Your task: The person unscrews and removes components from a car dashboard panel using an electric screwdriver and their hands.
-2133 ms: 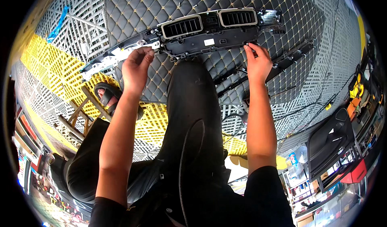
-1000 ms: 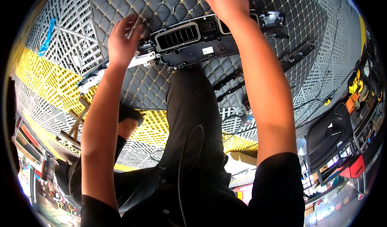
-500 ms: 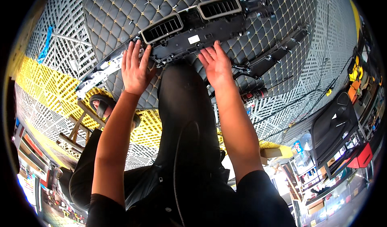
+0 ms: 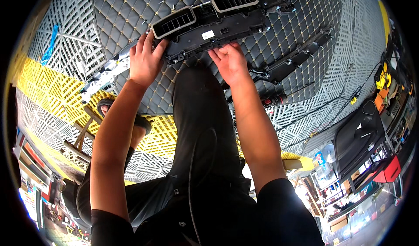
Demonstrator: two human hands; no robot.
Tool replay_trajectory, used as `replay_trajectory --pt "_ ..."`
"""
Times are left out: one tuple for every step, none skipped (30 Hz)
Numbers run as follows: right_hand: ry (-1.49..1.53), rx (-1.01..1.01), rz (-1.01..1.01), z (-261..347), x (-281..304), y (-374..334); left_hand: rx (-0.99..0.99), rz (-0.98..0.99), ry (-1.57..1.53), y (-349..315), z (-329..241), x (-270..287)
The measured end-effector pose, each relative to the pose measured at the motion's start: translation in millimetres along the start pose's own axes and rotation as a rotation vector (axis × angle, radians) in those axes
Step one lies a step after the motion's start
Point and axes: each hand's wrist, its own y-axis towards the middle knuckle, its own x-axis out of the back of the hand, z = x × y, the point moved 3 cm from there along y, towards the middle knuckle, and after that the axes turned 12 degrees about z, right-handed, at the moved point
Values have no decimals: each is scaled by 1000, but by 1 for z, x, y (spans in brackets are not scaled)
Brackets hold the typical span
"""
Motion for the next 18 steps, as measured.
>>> replay_trajectory --pt "-37 -9 6 1 -1 0 5 17 -5 1 0 3" --pt "-75 -19 13 3 -8 -1 2 -14 -14 1 -1 10" --pt "-111 -29 21 6 -14 -3 -3 -46 -22 0 -2 18" --pt "-120 -18 8 10 -19 -7 -8 -78 -29 -2 -4 26" --pt "-125 -9 -5 12 -25 -14 -17 -66 -56 -4 -5 35" --pt "-129 0 -17 15 -31 -23 -26 -55 -81 -6 -7 45" --pt "-152 -14 -5 18 -37 -32 -35 -44 -104 -9 -10 55" --pt "-173 -22 6 23 -43 -44 -38 -5 -105 -12 -15 69" --pt "-196 -29 19 27 -50 -57 -29 48 -143 -18 -16 81" --pt "-226 -1 33 30 -58 -72 -19 100 -180 -26 -17 94" --pt "-273 -9 36 34 -72 -90 -6 150 -216 -36 -19 109" --pt "-320 -19 38 39 -86 -109 21 188 -273 -47 -24 131" --pt "-369 -30 41 41 -94 -129 22 191 -314 -59 -25 148" --pt "-427 -40 43 45 -97 -148 38 230 -344 -72 -30 169" --pt "-517 -26 116 51 -103 -166 65 272 -369 -87 -34 192" --pt "-609 -12 189 61 -109 -185 98 299 -411 -101 -37 214" --pt "-698 3 272 68 -118 -206 110 280 -494 -118 -39 236" --pt "-774 87 375 77 -126 -225 146 342 -578 -133 -40 254"
